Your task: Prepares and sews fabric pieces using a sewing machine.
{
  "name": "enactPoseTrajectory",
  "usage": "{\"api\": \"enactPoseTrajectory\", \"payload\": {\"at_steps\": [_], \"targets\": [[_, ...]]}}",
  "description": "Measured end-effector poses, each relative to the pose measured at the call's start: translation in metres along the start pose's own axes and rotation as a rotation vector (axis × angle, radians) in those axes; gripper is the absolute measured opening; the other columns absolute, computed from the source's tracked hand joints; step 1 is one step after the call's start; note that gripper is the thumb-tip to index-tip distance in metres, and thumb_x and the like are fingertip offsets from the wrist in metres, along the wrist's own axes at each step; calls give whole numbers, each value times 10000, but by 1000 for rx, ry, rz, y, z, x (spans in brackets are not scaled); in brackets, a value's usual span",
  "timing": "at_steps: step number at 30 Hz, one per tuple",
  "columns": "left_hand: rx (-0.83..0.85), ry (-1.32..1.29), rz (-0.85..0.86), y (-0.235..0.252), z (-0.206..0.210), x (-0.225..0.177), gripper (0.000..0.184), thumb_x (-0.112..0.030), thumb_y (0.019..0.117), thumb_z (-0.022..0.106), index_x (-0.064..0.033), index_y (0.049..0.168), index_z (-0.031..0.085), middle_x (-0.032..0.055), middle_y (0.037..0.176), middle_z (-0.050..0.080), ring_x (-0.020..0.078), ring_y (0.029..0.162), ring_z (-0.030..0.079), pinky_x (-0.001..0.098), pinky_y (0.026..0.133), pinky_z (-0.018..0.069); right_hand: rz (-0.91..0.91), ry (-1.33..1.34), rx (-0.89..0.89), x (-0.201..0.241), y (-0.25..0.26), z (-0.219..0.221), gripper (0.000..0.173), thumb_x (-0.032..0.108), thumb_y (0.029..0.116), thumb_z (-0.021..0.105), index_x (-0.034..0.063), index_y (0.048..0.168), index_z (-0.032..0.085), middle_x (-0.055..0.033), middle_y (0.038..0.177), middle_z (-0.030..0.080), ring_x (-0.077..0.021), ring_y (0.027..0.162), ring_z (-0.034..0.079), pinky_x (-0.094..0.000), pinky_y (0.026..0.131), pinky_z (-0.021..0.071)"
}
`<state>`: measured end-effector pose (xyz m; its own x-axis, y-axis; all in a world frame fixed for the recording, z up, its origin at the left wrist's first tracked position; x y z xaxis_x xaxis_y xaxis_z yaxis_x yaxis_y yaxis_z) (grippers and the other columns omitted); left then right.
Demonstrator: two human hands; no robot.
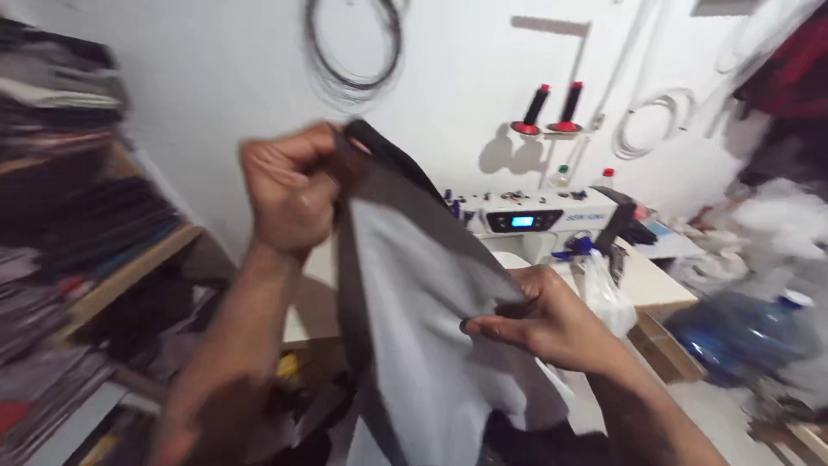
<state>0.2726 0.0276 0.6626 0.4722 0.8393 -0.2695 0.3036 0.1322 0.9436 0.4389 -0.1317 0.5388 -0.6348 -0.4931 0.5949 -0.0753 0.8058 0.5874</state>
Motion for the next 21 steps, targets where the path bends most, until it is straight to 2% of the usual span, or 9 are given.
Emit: {"api": "enactPoseTrajectory", "payload": {"at_steps": [3,5,7,9,11,13,15,18,21], "targets": [[-24,328,64,32,-97,-45,71,-117,971,671,-173,977,713,-181,981,714,-49,915,667,186,862,561,-11,265,182,11,38,41,98,135,851,819,95,851,729,79,718,722,34,621,660,-165,558,561],[-57,484,16,41,-170,-63,36,-159,959,711,-133,935,703,-107,903,718,2,862,680,228,821,577,-43,391,318,24,60,85,71,110,887,779,85,848,725,65,712,724,14,617,672,-178,557,571],[-53,689,-47,35,-254,-78,90,-253,953,746,-167,949,721,-83,877,704,20,823,691,255,759,605,-96,470,395,43,77,129,94,103,920,742,67,838,713,56,693,709,12,603,659,-182,545,556],[-101,826,-207,15,-326,-102,80,-308,935,755,-240,909,723,-121,840,681,-16,771,659,232,709,581,-156,436,319,65,94,149,102,115,935,720,70,845,709,66,712,702,28,620,648,-175,562,550],[-161,818,-350,-15,-368,-131,75,-248,958,700,-269,886,705,-163,822,674,-57,757,641,176,706,565,-207,354,162,80,112,144,78,125,924,721,71,872,739,55,809,726,23,689,656,-181,621,565],[-208,837,-398,-46,-389,-160,83,-265,986,651,-274,915,694,-179,837,670,-70,779,637,160,729,557,-225,262,111,84,128,141,92,155,926,739,74,895,770,32,910,759,10,763,687,-179,682,590],[-257,927,-324,-73,-394,-191,127,-339,988,686,-215,977,706,-150,883,681,-35,823,660,215,774,572,-245,130,83,83,140,143,124,218,910,763,110,850,778,45,942,767,29,778,683,-164,685,574],[-337,825,-184,-114,-373,-212,65,-240,962,711,-194,942,669,-151,855,694,-18,776,664,218,753,581,-331,30,9,90,152,131,160,279,891,787,120,870,781,48,944,763,34,798,680,-160,707,571],[-429,673,-159,-149,-350,-217,118,-129,963,682,-237,922,700,-164,846,719,-16,748,673,209,741,590,-409,14,79,90,157,133,215,266,999,654,86,989,769,33,1026,733,41,870,664,-149,773,563]]}}
Point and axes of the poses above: each hand's wrist, its own y-axis towards the middle knuckle, its own z-axis out of the palm, x = y × z, the point moved 10 cm from there along y, towards the middle knuckle
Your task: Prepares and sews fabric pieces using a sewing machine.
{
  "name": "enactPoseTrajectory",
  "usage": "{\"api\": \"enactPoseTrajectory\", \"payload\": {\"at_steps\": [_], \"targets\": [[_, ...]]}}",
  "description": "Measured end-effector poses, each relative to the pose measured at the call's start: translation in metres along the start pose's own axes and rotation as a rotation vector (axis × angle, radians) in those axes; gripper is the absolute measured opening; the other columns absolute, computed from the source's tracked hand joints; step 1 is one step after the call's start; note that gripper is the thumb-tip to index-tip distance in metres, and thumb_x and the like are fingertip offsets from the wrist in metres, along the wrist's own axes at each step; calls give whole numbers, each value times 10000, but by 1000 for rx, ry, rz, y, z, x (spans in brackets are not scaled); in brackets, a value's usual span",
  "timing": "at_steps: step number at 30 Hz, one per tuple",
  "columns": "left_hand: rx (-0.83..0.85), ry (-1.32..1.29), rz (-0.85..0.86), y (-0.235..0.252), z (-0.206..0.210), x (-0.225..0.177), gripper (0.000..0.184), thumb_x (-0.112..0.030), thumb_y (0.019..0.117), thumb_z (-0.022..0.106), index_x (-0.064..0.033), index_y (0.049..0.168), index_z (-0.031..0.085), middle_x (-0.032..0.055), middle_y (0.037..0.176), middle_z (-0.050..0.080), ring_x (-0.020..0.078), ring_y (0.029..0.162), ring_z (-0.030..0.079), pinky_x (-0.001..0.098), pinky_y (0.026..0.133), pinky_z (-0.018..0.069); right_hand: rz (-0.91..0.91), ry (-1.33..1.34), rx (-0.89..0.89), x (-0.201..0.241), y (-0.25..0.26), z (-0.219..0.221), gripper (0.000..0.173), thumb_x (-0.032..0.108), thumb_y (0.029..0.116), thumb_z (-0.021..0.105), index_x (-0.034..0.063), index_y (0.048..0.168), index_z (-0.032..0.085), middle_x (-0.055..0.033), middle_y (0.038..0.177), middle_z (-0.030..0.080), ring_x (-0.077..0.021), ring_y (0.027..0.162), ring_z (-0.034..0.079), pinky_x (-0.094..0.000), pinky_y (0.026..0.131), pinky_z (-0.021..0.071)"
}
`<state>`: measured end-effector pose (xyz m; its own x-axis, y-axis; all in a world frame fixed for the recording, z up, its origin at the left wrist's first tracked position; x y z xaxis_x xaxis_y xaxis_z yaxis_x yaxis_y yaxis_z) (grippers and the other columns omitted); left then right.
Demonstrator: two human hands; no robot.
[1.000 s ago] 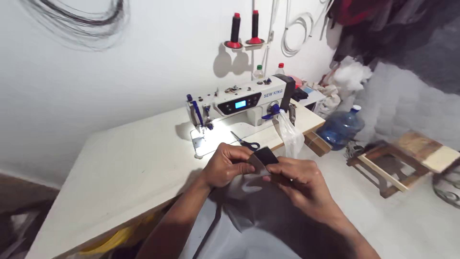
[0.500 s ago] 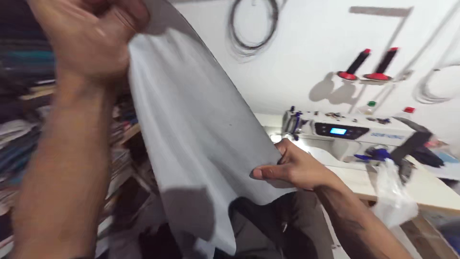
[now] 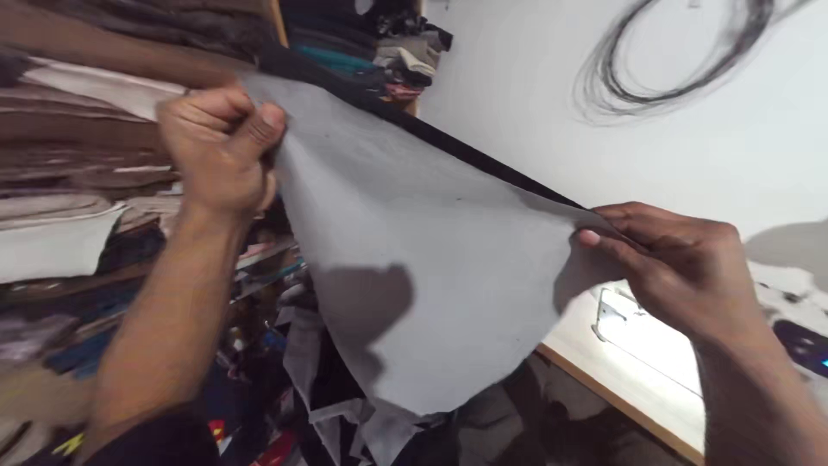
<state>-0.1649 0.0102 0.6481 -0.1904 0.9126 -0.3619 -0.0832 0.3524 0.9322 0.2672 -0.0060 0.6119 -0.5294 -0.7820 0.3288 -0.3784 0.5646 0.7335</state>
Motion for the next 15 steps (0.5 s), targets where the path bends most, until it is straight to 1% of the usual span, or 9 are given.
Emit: {"api": "enactPoseTrajectory", "payload": {"at_steps": [1,2,3,4,6,9,11,13,15], "targets": [[-23,-16,-4,-11,-1,-1,138,-106,955,684,-234,911,708,-161,845,720,-14,745,672,207,734,588,-7,10,37,-3,0,4,243,259,1029,594,83,1005,759,35,1039,721,47,876,648,-148,775,546],[-43,-22,-13,-20,-2,0,148,-86,952,681,-222,906,714,-152,856,722,-9,752,672,209,734,588,-13,18,69,-5,0,8,259,246,1039,551,85,1006,751,40,1053,713,53,882,639,-141,773,537],[-56,-23,-30,-28,-1,1,158,-64,948,670,-206,901,717,-138,868,725,-2,758,674,211,731,590,-19,24,93,-8,-2,11,255,226,1027,541,83,994,749,39,1062,711,54,889,636,-136,776,535],[-66,-37,-46,-35,0,3,161,-36,939,667,-181,901,726,-115,882,728,13,768,674,223,733,589,-16,25,105,-12,-5,13,237,219,1010,563,83,979,755,35,1069,712,50,897,641,-134,782,540],[-77,-50,-57,-44,1,3,141,-20,923,687,-146,886,738,-85,913,732,26,793,679,228,735,593,15,38,86,-21,-8,13,189,243,957,677,90,921,781,24,1067,732,26,900,666,-149,785,561],[-29,-1,-21,-54,5,-3,78,-77,946,709,-102,885,750,-39,1074,734,44,934,688,226,811,590,98,68,38,-42,-15,7,105,224,851,787,119,856,783,47,1050,742,5,895,680,-166,774,580],[-25,-21,24,-56,8,-9,85,-83,953,700,-97,887,752,-31,1117,740,43,957,693,230,816,592,130,53,23,-50,-20,2,130,227,818,826,111,846,777,51,1032,741,11,896,676,-170,791,576],[-27,-37,47,-59,9,-13,75,-67,956,690,-71,920,756,-9,1114,745,66,988,703,259,851,600,125,50,33,-54,-25,0,151,242,848,812,97,871,775,54,1045,738,16,920,673,-168,822,572],[-54,-6,48,-63,8,-15,57,-53,948,694,-61,927,747,-14,1056,746,57,935,703,249,815,602,116,89,77,-53,-31,2,140,247,925,739,113,913,777,65,1086,728,8,965,670,-173,849,568]]}}
Point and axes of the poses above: each hand's wrist, its own y-axis towards the middle knuckle, its own z-axis out of the palm, x = y × z, the point moved 10 cm from there along y, towards the middle knuckle
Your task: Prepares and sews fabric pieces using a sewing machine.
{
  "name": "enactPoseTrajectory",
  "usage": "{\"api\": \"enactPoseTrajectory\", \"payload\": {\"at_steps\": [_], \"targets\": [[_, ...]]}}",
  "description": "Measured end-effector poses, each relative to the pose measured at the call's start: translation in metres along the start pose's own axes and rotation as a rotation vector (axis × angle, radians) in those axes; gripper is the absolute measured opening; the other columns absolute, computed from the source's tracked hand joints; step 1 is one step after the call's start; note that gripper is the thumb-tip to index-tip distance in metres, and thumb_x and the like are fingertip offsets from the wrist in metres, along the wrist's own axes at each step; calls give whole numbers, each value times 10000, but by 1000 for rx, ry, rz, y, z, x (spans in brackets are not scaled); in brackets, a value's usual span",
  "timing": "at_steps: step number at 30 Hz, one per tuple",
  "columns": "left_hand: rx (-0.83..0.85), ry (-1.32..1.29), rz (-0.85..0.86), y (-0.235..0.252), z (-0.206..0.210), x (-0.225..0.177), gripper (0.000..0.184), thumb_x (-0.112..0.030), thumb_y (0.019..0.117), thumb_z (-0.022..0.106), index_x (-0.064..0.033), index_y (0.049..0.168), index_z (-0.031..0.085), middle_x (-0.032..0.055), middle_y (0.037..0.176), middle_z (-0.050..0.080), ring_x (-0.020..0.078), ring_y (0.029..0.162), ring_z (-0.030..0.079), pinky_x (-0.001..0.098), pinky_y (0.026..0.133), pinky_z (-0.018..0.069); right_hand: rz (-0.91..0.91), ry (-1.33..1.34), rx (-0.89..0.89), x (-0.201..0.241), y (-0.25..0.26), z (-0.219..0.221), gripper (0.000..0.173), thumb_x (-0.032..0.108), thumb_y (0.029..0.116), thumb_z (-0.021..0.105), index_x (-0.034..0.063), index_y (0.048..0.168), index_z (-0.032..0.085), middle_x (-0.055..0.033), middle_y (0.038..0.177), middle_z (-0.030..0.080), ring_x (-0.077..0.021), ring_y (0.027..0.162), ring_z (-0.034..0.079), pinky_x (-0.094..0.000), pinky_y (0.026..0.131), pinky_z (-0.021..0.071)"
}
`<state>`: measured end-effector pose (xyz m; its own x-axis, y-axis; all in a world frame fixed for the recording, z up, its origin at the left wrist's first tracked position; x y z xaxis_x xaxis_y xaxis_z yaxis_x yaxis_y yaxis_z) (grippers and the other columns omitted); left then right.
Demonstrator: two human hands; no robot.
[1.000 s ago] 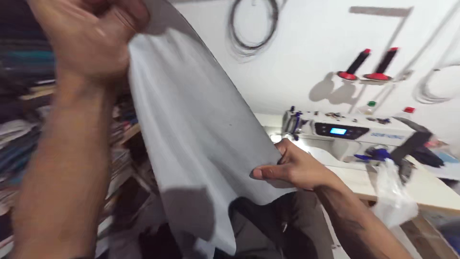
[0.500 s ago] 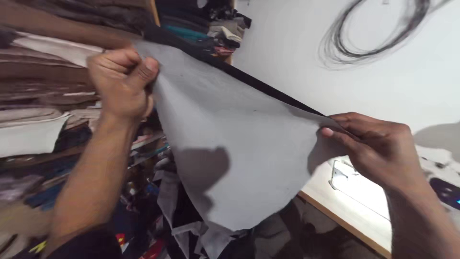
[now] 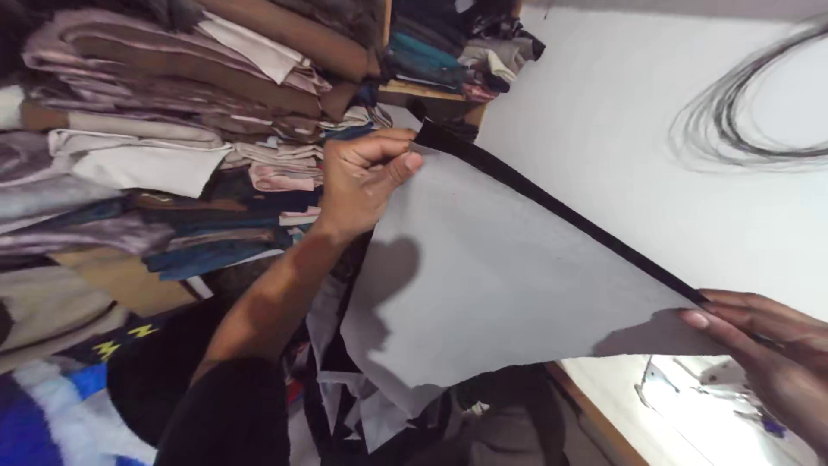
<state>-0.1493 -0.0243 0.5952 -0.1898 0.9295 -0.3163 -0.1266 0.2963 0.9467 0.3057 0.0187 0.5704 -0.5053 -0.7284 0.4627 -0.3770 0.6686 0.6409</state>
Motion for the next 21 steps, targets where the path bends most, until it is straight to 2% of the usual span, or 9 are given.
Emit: {"api": "enactPoseTrajectory", "payload": {"at_steps": [3,5,9,13,16,21], "targets": [[-56,-19,2,-6,-2,1,58,-9,935,693,-44,915,734,-7,971,740,52,830,686,234,739,590,-31,51,87,3,-9,7,133,209,965,685,129,962,791,62,1122,727,-22,1013,672,-196,891,567],[-106,-50,6,-9,-4,2,61,19,919,693,-21,917,740,21,956,753,73,813,701,256,729,602,-46,55,100,5,-14,10,87,183,937,721,134,950,792,57,1107,740,-22,990,686,-207,873,582],[-168,-14,-12,-15,-6,1,57,11,913,709,-35,923,741,12,926,762,77,791,715,258,709,612,-37,46,69,5,-22,12,61,190,907,760,137,909,789,66,1064,752,-6,947,690,-193,842,584],[-215,9,-36,-19,-10,4,44,-7,895,742,-42,922,742,2,857,758,82,733,711,273,680,616,-33,30,63,0,-27,16,86,231,918,759,154,888,785,90,1034,759,14,948,689,-184,855,576],[-238,23,-47,-21,-11,6,66,3,885,740,-59,906,737,-17,825,751,66,705,700,257,661,610,-4,40,66,-4,-31,21,100,222,912,764,134,868,782,71,1010,763,5,938,695,-194,852,583],[-245,63,-103,-27,-10,26,91,10,871,757,-75,891,728,-26,828,757,68,693,708,252,644,618,-5,68,76,-12,-37,35,87,245,905,770,176,851,769,97,979,760,11,894,694,-186,805,586]]}}
Point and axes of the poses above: each hand's wrist, its own y-axis towards the middle knuckle, its own z-axis out of the palm, x = y × z, the point moved 10 cm from there along y, towards the middle knuckle
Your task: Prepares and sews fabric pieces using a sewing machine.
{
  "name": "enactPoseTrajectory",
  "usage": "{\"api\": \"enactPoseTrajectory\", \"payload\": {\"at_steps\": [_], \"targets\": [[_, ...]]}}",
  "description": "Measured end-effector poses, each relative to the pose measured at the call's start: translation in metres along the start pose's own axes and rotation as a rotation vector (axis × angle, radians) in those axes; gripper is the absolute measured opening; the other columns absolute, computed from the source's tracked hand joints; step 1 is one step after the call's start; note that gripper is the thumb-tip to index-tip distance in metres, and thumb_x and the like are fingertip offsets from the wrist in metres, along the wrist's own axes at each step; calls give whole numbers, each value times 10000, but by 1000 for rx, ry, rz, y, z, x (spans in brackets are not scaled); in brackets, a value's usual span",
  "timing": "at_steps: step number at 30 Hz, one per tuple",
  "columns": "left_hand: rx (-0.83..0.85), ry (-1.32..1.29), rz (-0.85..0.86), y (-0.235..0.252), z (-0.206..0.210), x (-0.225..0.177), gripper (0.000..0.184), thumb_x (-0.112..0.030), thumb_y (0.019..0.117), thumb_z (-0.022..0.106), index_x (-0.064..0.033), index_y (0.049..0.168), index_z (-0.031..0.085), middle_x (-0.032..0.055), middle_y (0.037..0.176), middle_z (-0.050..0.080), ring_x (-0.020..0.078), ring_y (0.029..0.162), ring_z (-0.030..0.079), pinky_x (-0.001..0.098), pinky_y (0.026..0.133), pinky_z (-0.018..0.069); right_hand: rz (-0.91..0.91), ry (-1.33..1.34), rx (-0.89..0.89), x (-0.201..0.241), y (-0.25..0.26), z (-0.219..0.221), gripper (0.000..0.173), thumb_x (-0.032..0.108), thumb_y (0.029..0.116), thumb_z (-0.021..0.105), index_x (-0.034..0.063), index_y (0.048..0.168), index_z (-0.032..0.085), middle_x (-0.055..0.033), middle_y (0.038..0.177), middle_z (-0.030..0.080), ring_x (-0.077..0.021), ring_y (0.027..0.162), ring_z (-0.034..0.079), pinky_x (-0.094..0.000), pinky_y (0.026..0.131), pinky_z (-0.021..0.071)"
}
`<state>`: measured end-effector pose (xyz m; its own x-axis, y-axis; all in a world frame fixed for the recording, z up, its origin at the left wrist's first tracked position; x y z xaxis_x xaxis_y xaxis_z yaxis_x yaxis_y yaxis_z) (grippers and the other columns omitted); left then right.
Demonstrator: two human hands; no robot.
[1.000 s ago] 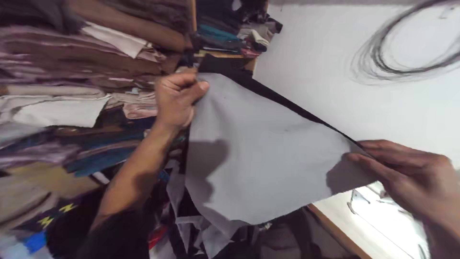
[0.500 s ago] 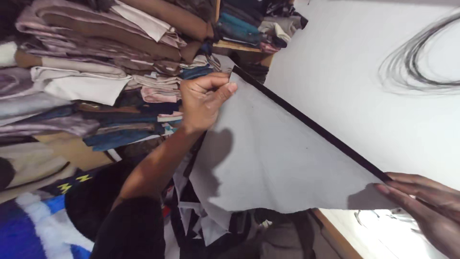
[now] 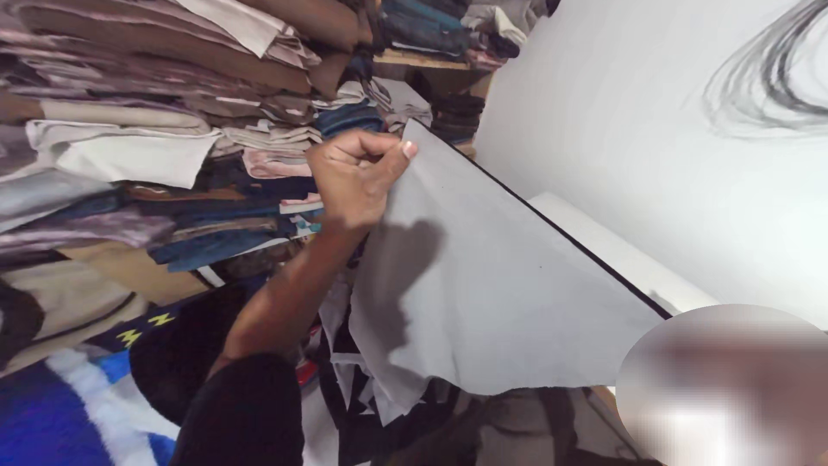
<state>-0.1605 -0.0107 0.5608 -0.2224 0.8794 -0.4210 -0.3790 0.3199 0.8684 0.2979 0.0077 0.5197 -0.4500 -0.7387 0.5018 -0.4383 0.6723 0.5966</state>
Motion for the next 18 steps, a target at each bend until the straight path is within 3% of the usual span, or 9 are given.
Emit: {"api": "enactPoseTrajectory", "payload": {"at_steps": [3,7,10,13,15,18], "targets": [[92,53,-174,-3,14,51,133,-16,882,758,-96,950,676,-61,812,713,54,684,676,245,656,604,30,-13,3,-16,-4,12,106,269,908,755,165,889,754,96,933,752,24,804,680,-176,736,579],[250,124,-410,-22,53,186,300,20,868,738,-47,1106,568,-26,868,748,86,778,724,299,764,618,126,-44,82,-56,0,57,209,300,952,709,101,986,655,68,819,676,32,686,616,-173,631,540],[354,338,-615,-63,86,305,355,-13,895,708,26,1212,552,55,965,721,97,830,689,300,799,583,179,26,157,-95,6,116,143,202,975,656,72,998,709,-7,851,717,-55,721,665,-270,680,577],[455,596,-756,-100,126,398,388,-83,914,726,11,1258,574,127,1087,720,183,955,699,379,885,573,298,152,169,-135,12,173,118,113,945,640,42,959,733,-68,883,724,-155,779,686,-380,745,574],[554,726,-768,-117,166,433,381,-99,911,732,7,1250,595,155,1121,720,254,1032,701,455,948,558,400,207,159,-152,10,197,172,101,949,608,32,1005,755,-96,931,743,-204,850,710,-438,817,574],[729,771,-698,-145,250,462,328,-99,915,726,10,1206,619,172,1092,724,312,1038,700,523,960,540,462,252,13,-163,-2,204,148,117,947,652,50,991,777,-85,892,759,-202,849,724,-433,850,567]]}}
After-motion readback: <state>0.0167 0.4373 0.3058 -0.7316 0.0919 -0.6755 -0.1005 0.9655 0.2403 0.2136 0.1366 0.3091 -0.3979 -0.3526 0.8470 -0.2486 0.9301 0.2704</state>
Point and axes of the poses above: each hand's wrist, its own y-axis towards the middle knuckle, its own z-axis out of the palm, x = y × z, the point moved 10 cm from there along y, towards the middle knuckle
